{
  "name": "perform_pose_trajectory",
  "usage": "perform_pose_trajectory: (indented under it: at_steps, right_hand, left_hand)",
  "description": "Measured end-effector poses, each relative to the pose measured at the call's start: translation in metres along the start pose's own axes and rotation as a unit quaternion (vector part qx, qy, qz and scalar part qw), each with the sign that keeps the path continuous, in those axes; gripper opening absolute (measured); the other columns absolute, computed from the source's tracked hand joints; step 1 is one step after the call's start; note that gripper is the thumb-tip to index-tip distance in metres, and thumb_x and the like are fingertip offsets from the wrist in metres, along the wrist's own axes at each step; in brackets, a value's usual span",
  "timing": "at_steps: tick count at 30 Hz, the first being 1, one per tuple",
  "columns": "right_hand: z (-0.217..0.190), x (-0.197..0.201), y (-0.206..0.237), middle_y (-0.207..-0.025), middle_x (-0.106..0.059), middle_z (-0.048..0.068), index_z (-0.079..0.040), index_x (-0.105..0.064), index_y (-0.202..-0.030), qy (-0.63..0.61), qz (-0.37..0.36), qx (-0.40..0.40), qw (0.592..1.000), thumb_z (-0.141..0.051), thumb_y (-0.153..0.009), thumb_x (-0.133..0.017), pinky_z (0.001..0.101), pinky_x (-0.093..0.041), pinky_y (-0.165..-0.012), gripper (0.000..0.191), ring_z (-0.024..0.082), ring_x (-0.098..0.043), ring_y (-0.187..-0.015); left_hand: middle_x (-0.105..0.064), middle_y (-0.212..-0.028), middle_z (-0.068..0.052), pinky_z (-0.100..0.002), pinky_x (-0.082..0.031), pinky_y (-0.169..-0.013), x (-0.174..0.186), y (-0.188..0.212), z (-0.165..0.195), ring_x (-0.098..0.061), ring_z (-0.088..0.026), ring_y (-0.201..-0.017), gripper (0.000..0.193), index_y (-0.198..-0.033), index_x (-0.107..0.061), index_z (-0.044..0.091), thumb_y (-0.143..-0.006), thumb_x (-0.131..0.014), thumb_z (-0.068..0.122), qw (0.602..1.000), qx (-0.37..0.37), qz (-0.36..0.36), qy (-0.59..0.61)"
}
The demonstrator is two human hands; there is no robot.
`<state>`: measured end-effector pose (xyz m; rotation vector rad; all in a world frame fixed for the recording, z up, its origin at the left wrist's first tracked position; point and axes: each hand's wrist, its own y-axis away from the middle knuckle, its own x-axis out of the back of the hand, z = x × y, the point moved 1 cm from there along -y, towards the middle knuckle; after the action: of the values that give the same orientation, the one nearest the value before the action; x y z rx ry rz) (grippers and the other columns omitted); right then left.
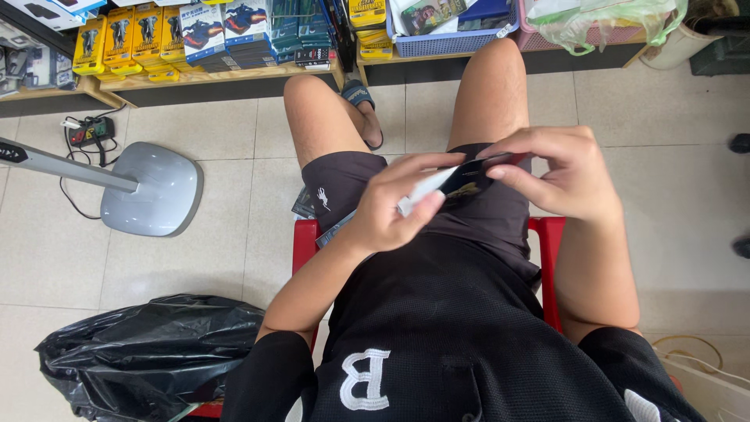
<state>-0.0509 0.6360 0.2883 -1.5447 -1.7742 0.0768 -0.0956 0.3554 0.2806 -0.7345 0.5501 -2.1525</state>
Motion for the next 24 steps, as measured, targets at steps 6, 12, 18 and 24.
perform_pose_trajectory:
  at_steps: [6,12,18,24]
  right_hand:
    - [0.031,0.019,0.035,-0.103,-0.062,0.009,-0.006,-0.049,-0.125,-0.115,0.325,0.091,0.934,-0.006,-0.113,-0.069,0.0322,-0.056,-0.066,0.023,0.022,-0.065,-0.072]
    - [0.031,0.009,0.047,-0.098,-0.062,0.009,-0.006,-0.039,-0.129,-0.172,0.447,0.187,0.857,-0.023,-0.11,-0.063,0.0336,-0.052,-0.054,0.035,0.02,-0.06,-0.066]
    - [0.0,-0.015,0.022,-0.086,-0.063,0.008,-0.01,-0.039,-0.113,-0.097,0.363,0.196,0.906,-0.027,-0.109,-0.063,0.0323,-0.055,-0.052,0.03,0.022,-0.061,-0.059]
    - [-0.03,-0.025,0.012,-0.107,-0.052,0.006,-0.009,-0.035,-0.129,-0.083,0.344,0.123,0.927,-0.021,-0.112,-0.071,0.0321,-0.057,-0.058,0.041,0.02,-0.065,-0.068]
  left_hand:
    - [-0.077,-0.109,-0.008,-0.034,-0.056,-0.096,0.01,-0.005,-0.013,-0.075,-0.024,-0.107,0.016,-0.106,-0.075,0.003,-0.09,-0.072,0.0,0.993,-0.018,0.114,-0.024]
    - [-0.078,-0.106,-0.004,-0.034,-0.053,-0.098,0.013,0.006,-0.022,-0.075,-0.021,-0.107,0.024,-0.1,-0.078,0.007,-0.081,-0.073,-0.007,0.986,-0.067,0.133,-0.071]
    - [-0.078,-0.106,-0.005,-0.036,-0.053,-0.1,0.014,0.012,-0.024,-0.075,-0.021,-0.106,0.028,-0.101,-0.078,0.006,-0.078,-0.071,-0.008,0.987,-0.059,0.134,-0.071]
    - [-0.079,-0.105,-0.011,-0.028,-0.055,-0.088,0.014,0.02,-0.031,-0.074,-0.014,-0.093,0.037,-0.121,-0.071,-0.002,-0.085,-0.078,-0.003,0.993,0.013,0.116,0.011]
